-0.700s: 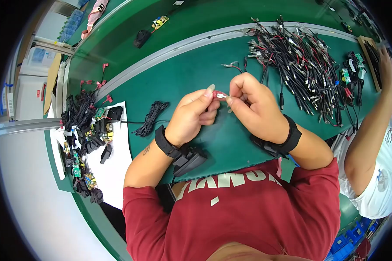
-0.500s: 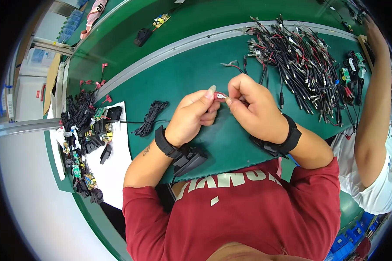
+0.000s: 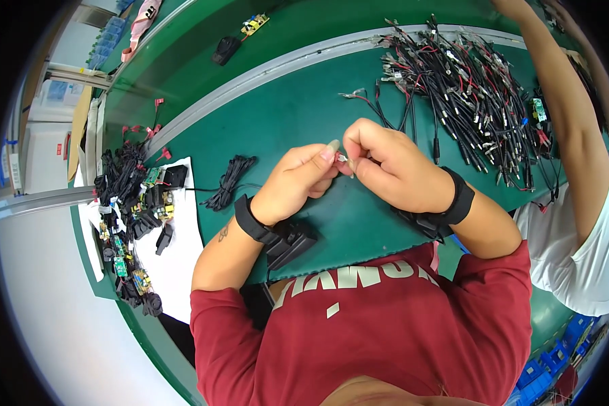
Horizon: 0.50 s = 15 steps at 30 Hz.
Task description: The person picks up a wire and a connector, joins them by hand, and sets the assembly aside. This process is repeated for several components, with the person occasionally moving other wires and circuit boards to reach them.
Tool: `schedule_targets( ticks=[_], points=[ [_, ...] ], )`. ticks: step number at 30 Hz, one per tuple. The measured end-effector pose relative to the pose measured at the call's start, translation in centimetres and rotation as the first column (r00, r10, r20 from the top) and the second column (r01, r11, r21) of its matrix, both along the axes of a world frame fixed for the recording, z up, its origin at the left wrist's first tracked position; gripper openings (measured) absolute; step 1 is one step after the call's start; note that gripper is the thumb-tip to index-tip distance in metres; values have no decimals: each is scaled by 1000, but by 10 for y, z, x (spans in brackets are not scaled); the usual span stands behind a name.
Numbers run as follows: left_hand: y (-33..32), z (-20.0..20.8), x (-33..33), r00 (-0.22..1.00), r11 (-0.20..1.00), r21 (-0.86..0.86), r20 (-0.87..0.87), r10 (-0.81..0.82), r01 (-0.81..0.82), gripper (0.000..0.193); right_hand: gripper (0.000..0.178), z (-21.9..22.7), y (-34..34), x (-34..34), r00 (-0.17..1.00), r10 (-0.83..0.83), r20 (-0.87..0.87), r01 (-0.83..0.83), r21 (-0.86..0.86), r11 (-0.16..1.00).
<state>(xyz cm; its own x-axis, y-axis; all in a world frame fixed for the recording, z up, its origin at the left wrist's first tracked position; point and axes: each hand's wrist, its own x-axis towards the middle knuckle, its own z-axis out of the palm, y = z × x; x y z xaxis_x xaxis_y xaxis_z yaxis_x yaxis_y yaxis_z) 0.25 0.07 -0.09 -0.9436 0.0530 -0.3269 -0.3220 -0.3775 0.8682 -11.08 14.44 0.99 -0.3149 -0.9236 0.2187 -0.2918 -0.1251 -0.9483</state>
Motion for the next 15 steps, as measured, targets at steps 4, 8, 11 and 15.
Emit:
schedule_targets(
  ticks=[4, 8, 11, 15],
  points=[
    [2, 0, 0, 1000, 999, 23, 3, 23, -23, 37, 9, -5, -2, 1, 999, 4, -34, -5, -35, 999],
    [5, -2, -1, 995, 992, -78, 4, 100, -100, 36, 9, -8, -5, 5, 997, -65, -42, 64, -29, 998],
    [5, -4, 0, 998, 989, -139, -28, 55, -58, 36, 8, -10, -5, 5, 999, -45, 21, 45, 6, 999],
    [8, -7, 3, 1000, 987, -162, -28, 11, -16, 36, 8, -16, -6, 0, 986, 56, 157, -58, 14, 998]
  ],
)
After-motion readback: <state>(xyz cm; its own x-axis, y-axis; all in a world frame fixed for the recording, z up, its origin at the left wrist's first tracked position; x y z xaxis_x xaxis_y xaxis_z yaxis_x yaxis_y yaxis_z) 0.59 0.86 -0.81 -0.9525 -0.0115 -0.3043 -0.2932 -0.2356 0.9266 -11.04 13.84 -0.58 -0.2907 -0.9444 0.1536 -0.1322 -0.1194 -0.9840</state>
